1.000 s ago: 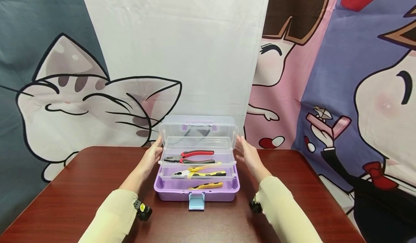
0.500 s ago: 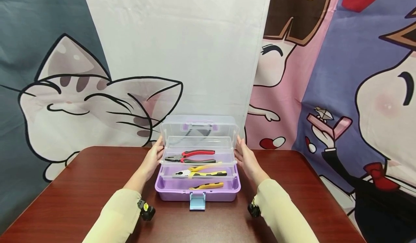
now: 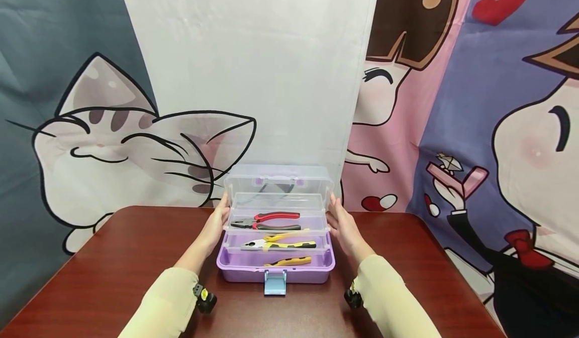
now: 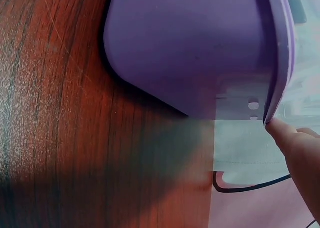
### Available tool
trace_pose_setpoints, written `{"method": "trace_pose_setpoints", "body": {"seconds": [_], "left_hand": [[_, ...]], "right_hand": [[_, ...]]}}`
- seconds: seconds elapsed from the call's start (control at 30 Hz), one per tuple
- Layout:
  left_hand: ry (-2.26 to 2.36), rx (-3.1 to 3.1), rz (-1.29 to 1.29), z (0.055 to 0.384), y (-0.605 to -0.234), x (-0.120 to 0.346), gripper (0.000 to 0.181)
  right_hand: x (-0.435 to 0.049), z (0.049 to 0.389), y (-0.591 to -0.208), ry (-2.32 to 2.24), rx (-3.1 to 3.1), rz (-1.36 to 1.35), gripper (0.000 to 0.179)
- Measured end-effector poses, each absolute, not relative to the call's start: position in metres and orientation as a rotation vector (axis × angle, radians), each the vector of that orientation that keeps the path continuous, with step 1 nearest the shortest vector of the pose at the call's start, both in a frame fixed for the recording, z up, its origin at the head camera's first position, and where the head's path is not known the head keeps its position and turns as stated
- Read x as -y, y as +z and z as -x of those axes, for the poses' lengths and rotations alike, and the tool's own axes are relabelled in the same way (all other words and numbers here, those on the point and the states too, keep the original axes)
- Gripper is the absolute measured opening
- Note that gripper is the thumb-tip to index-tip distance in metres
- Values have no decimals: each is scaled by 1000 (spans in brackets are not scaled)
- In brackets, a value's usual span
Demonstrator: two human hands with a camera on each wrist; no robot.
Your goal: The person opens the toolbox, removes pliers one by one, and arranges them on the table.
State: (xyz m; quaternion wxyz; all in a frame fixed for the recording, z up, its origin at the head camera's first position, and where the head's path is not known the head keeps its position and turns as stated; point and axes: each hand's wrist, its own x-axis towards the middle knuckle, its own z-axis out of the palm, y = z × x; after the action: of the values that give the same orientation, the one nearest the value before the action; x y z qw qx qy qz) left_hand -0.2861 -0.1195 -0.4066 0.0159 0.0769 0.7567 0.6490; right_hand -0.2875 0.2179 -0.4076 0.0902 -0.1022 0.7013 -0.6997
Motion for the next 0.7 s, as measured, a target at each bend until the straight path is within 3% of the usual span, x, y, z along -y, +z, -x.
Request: {"method": "trace_pose_setpoints", "body": {"seconds": [0.27, 0.7], "left_hand": [[1961, -2391, -197, 269, -387, 116, 60], [1907, -2557, -240, 278, -413, 120, 62]], "right_hand": [[-217, 283, -406, -2049, -2128, 294, 72], [-214, 273, -401, -2043, -2153, 299, 72]]}}
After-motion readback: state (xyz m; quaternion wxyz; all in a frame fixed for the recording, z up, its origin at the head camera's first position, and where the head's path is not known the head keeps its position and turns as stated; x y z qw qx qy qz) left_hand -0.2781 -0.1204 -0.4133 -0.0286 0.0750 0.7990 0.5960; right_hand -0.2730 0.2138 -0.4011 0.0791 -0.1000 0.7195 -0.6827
